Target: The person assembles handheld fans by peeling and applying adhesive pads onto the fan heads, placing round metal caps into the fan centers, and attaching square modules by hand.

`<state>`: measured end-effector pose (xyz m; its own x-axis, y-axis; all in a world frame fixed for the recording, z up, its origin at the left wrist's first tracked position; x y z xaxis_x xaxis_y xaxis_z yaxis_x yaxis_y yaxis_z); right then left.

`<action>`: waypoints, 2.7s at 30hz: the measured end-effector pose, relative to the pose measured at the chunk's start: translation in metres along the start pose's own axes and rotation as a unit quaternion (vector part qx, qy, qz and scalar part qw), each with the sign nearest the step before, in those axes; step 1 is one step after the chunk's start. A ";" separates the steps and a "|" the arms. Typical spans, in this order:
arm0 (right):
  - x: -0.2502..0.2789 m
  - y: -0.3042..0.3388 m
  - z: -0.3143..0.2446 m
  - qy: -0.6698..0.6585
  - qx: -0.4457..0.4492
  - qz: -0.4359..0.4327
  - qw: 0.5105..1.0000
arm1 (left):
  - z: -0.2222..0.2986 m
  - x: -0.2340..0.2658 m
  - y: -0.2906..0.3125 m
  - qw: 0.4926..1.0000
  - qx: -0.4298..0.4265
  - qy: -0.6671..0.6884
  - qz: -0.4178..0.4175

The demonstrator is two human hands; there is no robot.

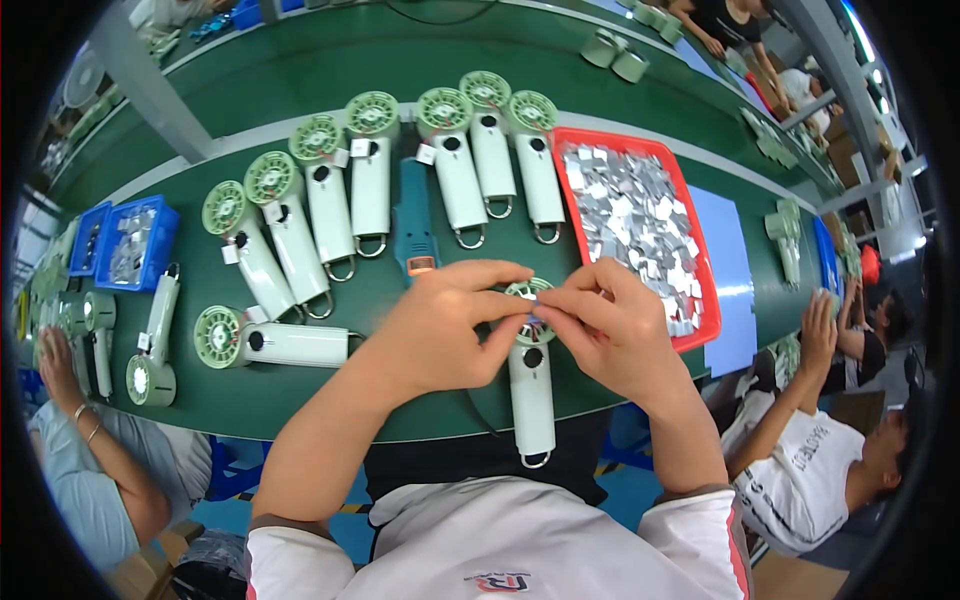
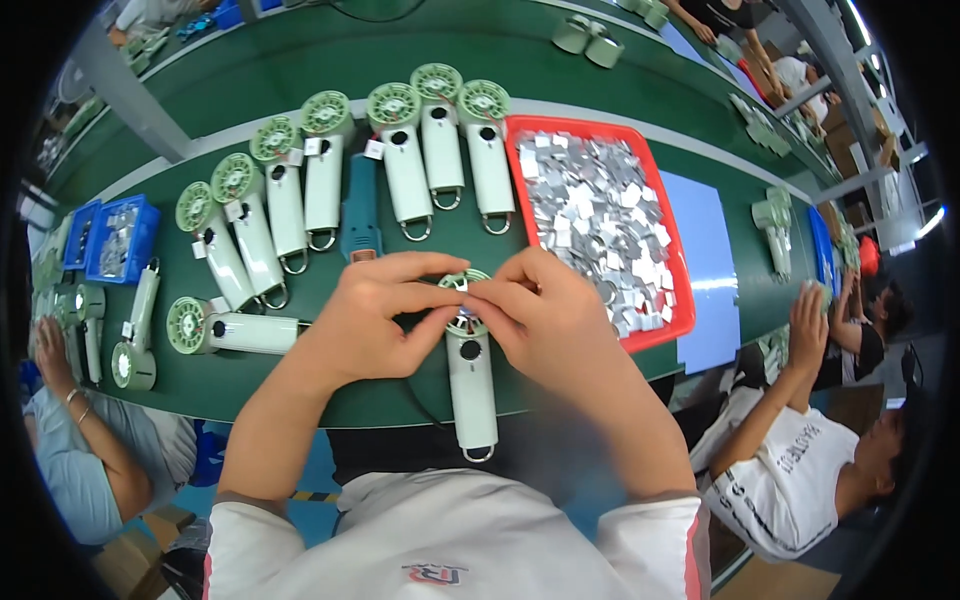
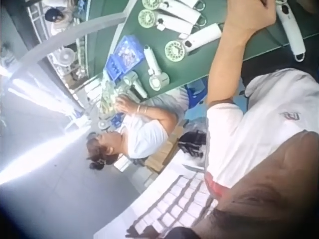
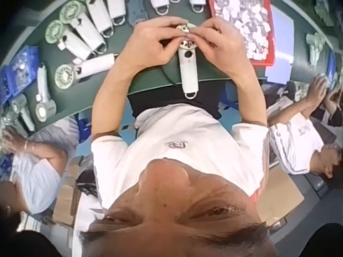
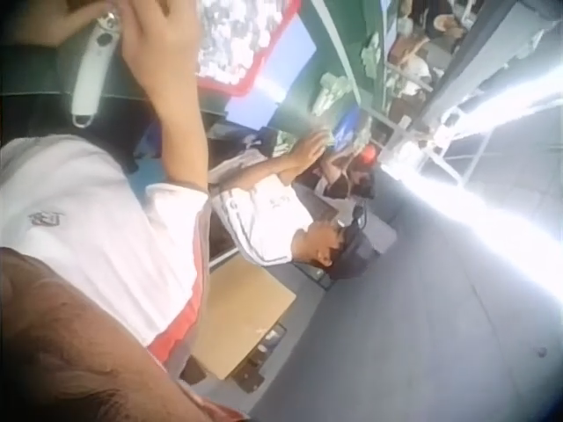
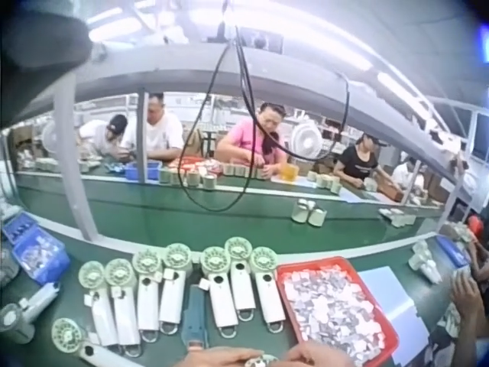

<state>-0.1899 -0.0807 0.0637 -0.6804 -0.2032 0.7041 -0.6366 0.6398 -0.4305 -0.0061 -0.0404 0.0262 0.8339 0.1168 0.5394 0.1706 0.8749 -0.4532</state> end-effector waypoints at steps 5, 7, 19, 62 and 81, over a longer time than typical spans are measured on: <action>-0.007 0.007 -0.001 0.010 0.005 0.009 1.000 | -0.004 -0.003 0.003 1.000 -0.004 0.022 -0.003; -0.006 0.007 0.001 -0.004 -0.009 0.012 1.000 | -0.003 -0.004 0.002 1.000 -0.010 0.028 -0.003; -0.005 0.025 0.005 -0.028 -0.057 0.026 0.998 | -0.003 -0.011 0.003 0.999 -0.021 0.040 -0.021; -0.016 0.040 0.015 -0.032 -0.058 0.085 0.994 | -0.005 -0.001 0.000 0.997 -0.017 0.034 -0.070; -0.018 0.036 0.023 -0.172 -0.192 0.053 0.965 | -0.007 -0.003 0.001 0.977 0.071 0.054 -0.191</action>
<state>-0.2087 -0.0710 0.0227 -0.8570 -0.3133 0.4091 -0.4201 0.8845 -0.2029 -0.0041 -0.0430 0.0190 0.7751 -0.2755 0.5686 0.4131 0.9019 -0.1263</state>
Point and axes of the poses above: each hand's wrist, its own y-axis away from the middle knuckle, its own x-axis out of the back of the hand, z = x × y, the point moved 5 cm from there along -y, towards the middle knuckle, and after that the axes turned 5 degrees about -y, right-handed, at the moved point
